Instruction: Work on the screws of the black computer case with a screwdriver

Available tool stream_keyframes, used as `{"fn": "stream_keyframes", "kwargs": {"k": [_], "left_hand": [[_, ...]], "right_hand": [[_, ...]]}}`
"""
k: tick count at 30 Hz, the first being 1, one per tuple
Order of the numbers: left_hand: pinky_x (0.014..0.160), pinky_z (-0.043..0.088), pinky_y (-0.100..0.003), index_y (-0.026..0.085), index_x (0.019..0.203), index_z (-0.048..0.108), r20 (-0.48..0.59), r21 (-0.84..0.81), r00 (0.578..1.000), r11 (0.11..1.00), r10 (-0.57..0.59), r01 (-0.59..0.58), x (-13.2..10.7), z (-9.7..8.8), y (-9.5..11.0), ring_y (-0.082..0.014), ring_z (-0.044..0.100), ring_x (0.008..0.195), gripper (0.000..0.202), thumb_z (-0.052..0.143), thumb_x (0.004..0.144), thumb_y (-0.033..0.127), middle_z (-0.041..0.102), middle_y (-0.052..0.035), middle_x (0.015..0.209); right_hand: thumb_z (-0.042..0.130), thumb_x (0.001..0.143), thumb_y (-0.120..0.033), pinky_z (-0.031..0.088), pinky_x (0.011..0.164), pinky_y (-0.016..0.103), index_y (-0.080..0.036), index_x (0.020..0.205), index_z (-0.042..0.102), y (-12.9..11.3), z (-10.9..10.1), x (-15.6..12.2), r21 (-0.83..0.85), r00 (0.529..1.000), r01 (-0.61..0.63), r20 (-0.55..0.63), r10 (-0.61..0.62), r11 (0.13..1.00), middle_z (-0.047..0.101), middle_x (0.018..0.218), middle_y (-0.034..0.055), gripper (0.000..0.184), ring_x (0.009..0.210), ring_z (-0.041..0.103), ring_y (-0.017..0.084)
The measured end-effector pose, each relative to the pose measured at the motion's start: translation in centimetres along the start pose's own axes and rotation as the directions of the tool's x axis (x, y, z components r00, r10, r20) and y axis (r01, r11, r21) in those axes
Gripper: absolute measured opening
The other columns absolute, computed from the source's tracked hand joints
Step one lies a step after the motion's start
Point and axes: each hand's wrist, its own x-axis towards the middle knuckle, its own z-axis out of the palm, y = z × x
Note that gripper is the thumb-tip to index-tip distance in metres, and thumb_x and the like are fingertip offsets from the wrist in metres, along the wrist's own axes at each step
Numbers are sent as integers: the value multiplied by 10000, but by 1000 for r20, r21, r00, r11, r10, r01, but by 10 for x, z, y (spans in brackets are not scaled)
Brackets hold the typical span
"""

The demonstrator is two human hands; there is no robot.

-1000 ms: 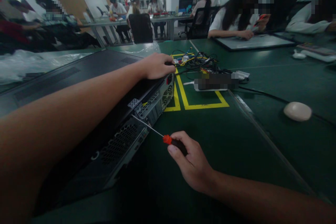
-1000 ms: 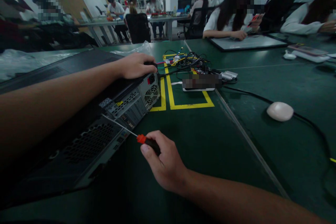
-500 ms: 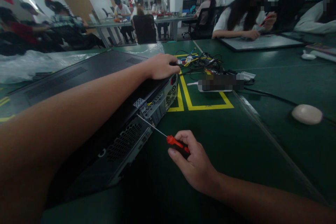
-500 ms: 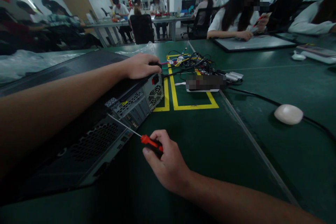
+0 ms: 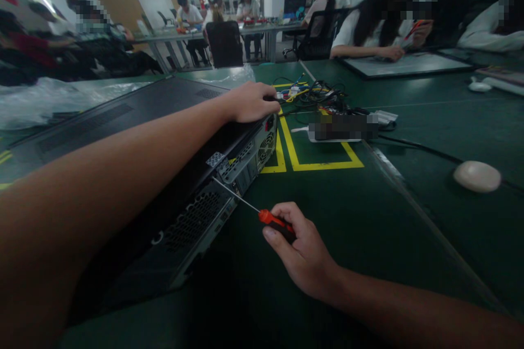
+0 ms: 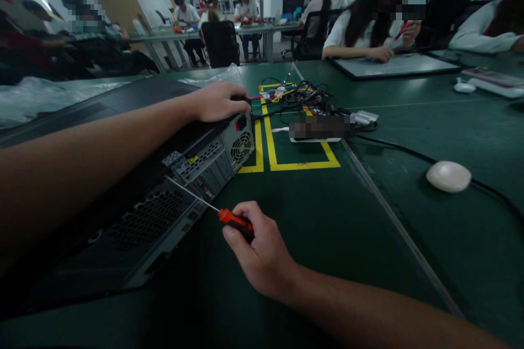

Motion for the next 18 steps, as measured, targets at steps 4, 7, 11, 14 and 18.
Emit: {"fn": "stream_keyframes", "kwargs": {"k": [4,7,11,14,18], "left_hand": [[942,465,-418,224,1231,759,-8,-15,1000,1000,2,-2,0,0,0,-323,638,1095,501,519,876,485,740,-114,1107],[949,463,-429,222,1237,759,1,-17,1000,1000,1,-1,0,0,-1,-332,636,1101,508,530,861,477,737,-121,1118],[963,459,-414,214,1242,748,4,-8,1000,1000,-10,10,0,0,0,-329,629,1126,512,514,870,476,731,-118,1153],[970,456,-412,203,1242,744,8,-9,1000,1000,-9,9,0,0,1,-327,630,1126,513,512,873,475,727,-120,1158],[952,460,-400,214,1223,743,3,-10,1000,1000,-5,5,-1,0,2,-316,636,1104,490,511,883,480,730,-111,1135]], "right_hand": [[599,973,-266,417,662,281,-215,1022,587,-2,0,1,8,1000,4,3,-4,1000,574,807,-28,72,686,516,133],[600,971,-267,415,661,279,-215,1022,590,-3,0,1,10,1000,15,6,-15,1000,574,803,-29,74,692,522,135],[594,981,-264,409,651,272,-216,1026,589,-2,0,1,17,1000,19,11,-19,1000,567,789,-35,66,685,519,131],[588,987,-265,419,655,272,-210,1029,593,-2,-1,0,25,1000,13,11,-14,1000,566,802,-32,69,693,525,132],[589,992,-273,416,641,273,-207,1039,602,-1,-1,0,32,1000,15,15,-15,999,557,791,-35,82,679,517,133]]}}
